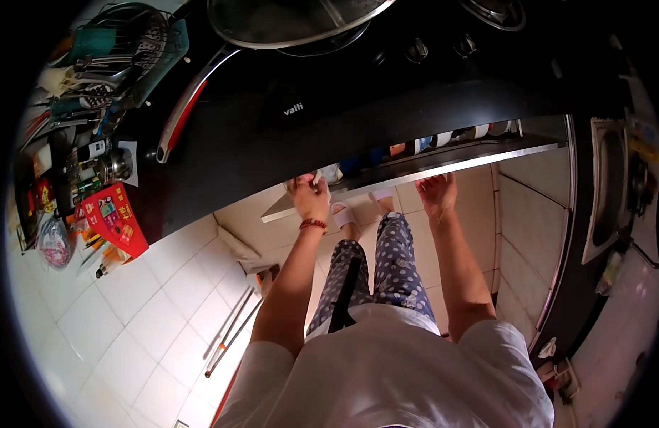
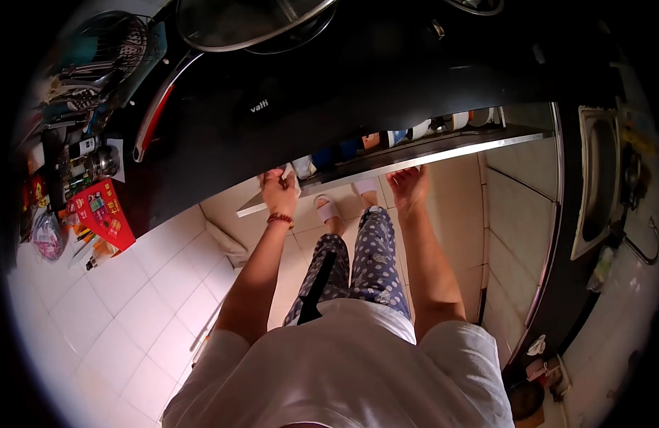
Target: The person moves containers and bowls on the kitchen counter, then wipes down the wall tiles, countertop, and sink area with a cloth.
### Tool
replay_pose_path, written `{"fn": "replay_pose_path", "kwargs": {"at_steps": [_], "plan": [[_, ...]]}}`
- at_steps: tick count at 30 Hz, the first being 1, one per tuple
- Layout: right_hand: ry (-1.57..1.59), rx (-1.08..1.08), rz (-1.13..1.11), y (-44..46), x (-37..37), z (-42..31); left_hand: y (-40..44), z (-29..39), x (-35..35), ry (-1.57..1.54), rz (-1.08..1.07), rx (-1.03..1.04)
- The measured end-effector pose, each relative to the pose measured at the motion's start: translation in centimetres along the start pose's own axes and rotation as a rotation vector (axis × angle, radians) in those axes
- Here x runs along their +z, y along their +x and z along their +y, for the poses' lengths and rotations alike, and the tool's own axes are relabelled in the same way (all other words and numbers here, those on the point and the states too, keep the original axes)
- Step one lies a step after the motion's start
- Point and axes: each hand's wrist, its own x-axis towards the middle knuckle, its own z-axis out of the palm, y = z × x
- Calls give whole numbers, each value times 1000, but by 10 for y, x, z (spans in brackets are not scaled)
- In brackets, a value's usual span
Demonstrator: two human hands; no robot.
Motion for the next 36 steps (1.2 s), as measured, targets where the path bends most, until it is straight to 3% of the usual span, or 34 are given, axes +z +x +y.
{"fn": "replay_pose_path", "kwargs": {"at_steps": [2, 4, 7, 9, 11, 13, 15, 17, 19, 21, 23, 25, 27, 28, 29, 32, 33, 36], "plan": [[-3, -3, -5, 1, -4, 0, 6, 0, 39, -23, 19, -108], [-21, -7, 3, 3, -3, 1, 28, -45, 99, -412, -122, -514], [6, -22, -75, 0, -9, 2, 42, -37, 112, -165, -308, -344], [-8, -30, -61, -11, -6, -2, 40, -22, 102, 63, -309, -82], [-47, -95, -103, -25, -3, -16, 42, -2, 89, 103, -566, -171], [-127, -269, -43, -24, 0, -37, 52, -13, 79, -99, -696, -75], [-153, -321, 0, 1, -20, -69, 54, -8, 52, 34, -831, -76], [-107, -400, 125, 23, -31, -108, 30, 8, 16, -109, -552, 180], [-149, -359, 205, 37, -31, -153, 2, 35, -31, -266, -529, 61], [-330, -332, 275, 30, -17, -165, -38, 22, -48, -382, -484, 117], [-406, -245, 192, 30, -18, -173, -56, 28, -65, -228, -369, 330], [-461, -242, 153, 17, -7, -176, -71, 23, -76, -208, -393, 196], [-438, -225, 174, 17, 5, -178, -83, 2, -75, -350, -542, -145], [-420, -212, 117, 15, 12, -181, -87, -17, -71, -325, -556, -132], [-417, -221, 96, 12, 24, -183, -91, -28, -74, -539, -620, -371], [-410, -219, 35, -3, 56, -189, -100, -60, -86, -486, -645, -545], [-376, -157, 49, 34, 35, -190, -104, -72, -94, -445, -658, -580], [-350, -236, -31, 28, 60, -190, -123, -124, -109, -461, -721, -907]]}}
